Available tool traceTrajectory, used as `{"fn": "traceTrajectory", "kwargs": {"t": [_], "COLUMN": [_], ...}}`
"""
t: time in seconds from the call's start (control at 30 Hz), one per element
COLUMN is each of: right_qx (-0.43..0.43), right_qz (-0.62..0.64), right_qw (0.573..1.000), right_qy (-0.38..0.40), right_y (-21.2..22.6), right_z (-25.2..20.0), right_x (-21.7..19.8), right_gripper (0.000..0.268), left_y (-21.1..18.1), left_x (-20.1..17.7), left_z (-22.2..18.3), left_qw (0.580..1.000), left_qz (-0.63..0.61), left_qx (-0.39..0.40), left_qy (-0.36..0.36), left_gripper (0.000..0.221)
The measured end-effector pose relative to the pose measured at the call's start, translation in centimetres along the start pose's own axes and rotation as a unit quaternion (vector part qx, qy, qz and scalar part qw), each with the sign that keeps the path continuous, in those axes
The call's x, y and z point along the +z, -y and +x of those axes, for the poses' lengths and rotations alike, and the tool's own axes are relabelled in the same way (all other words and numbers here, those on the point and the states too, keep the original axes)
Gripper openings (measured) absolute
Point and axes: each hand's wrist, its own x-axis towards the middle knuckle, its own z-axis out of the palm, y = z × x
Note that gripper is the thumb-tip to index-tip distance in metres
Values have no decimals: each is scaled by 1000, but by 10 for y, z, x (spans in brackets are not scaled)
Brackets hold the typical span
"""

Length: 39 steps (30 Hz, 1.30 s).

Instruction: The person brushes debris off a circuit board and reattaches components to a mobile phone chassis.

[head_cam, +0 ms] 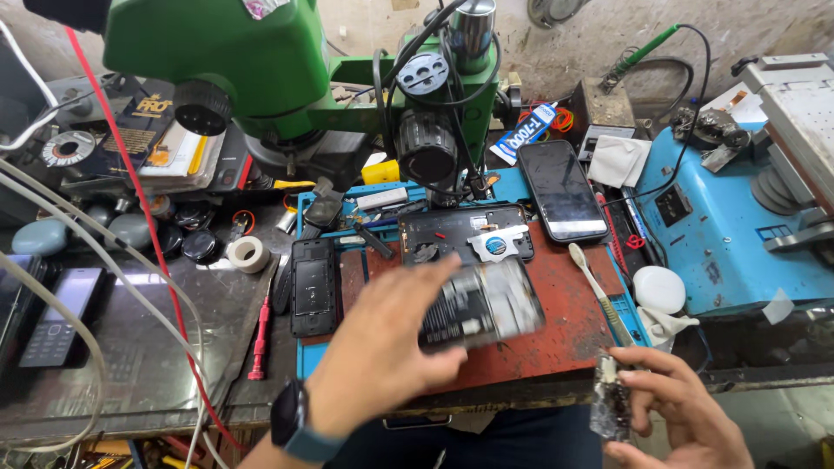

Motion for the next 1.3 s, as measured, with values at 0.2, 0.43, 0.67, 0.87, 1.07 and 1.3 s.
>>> {"fn": "traceTrajectory", "kwargs": {"t": [0.2, 0.43, 0.67, 0.87, 1.07, 1.3], "right_qx": [30, 136, 186, 187, 188, 162], "right_qz": [-127, -251, -270, -202, -211, -184], "right_qw": [989, 946, 917, 929, 924, 934], "right_qy": [69, 156, 229, 246, 256, 260], "right_y": [16, 53, 63, 57, 53, 52], "right_z": [20, 81, 117, 122, 123, 122], "right_x": [-10, 14, 32, 35, 34, 34], "right_gripper": [68, 46, 41, 41, 43, 41], "left_y": [-8, -4, 5, 9, 6, -13], "left_x": [10, 21, 25, 31, 38, 68], "left_z": [-21, -37, -55, -58, -61, -66], "left_qw": [996, 998, 1000, 1000, 1000, 989], "left_qz": [-7, 30, 24, 23, 13, 94], "left_qx": [21, 12, -7, -10, 9, 78], "left_qy": [81, 59, 6, -13, -13, -80], "left_gripper": [80, 79, 75, 68, 49, 24]}}
